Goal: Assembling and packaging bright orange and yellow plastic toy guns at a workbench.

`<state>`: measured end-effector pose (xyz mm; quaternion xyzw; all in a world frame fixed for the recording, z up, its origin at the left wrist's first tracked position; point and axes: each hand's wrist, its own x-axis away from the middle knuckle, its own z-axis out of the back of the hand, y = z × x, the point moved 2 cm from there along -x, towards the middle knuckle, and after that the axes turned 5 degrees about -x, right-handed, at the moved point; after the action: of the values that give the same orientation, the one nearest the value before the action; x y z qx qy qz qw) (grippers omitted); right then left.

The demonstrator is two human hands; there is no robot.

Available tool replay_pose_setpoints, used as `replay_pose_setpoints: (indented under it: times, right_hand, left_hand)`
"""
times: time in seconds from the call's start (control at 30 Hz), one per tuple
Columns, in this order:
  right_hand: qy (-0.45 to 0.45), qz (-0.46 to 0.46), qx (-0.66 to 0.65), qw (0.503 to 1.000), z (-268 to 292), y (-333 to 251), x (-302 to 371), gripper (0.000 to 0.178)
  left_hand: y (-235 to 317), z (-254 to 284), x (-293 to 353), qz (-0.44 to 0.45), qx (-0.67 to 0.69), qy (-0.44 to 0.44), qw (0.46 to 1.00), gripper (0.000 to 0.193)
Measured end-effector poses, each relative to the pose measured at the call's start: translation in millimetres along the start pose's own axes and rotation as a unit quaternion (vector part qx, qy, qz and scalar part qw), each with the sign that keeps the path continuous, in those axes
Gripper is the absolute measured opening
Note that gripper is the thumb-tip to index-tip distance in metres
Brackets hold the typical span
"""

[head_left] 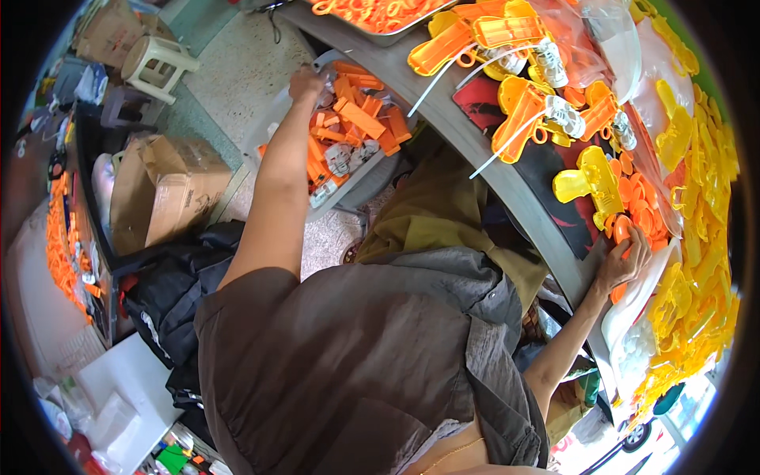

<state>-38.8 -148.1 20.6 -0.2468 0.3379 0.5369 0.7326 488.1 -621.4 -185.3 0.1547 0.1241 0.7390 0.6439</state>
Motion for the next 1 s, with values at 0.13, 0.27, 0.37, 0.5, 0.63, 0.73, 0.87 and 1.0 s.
replay_pose_setpoints:
  times: [0.13, 0.27, 0.37, 0.5, 0.63, 0.73, 0.87, 1.0]
  right_hand:
    - [-0.007, -0.012, -0.007, 1.0, -3.2, -6.7, -3.7, 0.022]
    - [-0.02, -0.022, -0.003, 1.0, -1.2, -4.1, 0.2, 0.022]
    - [-0.022, -0.02, -0.008, 1.0, 0.6, -4.5, -1.6, 0.021]
    - [-0.012, -0.003, -0.02, 1.0, -3.8, -7.2, -4.8, 0.024]
    - [0.007, 0.003, -0.038, 0.999, 5.9, -31.7, -21.6, 0.025]
    - [0.002, -0.034, -0.168, 0.985, 24.4, -87.0, -42.1, 0.027]
    - [-0.152, -0.058, -0.424, 0.891, 27.9, -198.4, -64.8, 0.026]
    - [-0.185, -0.104, -0.593, 0.777, 29.2, -270.0, -69.8, 0.023]
  left_hand:
    - [-13.7, -18.7, -13.3, 0.014, -0.109, 0.019, 0.994, 0.064]
    - [-2.4, 10.7, 8.3, -0.053, -0.078, -0.08, 0.992, 0.062]
    - [1.6, 67.9, 79.7, -0.075, 0.381, 0.006, 0.922, 0.038]
    - [14.5, 120.2, 146.9, -0.063, 0.647, -0.023, 0.76, 0.039]
    - [61.0, 154.4, 192.5, -0.146, 0.753, -0.076, 0.638, 0.044]
    - [90.9, 178.0, 213.5, -0.217, 0.761, -0.127, 0.598, 0.054]
    - [121.4, 199.2, 232.4, -0.33, 0.765, -0.219, 0.507, 0.07]
    - [170.5, 205.0, 254.9, -0.402, 0.745, -0.285, 0.45, 0.072]
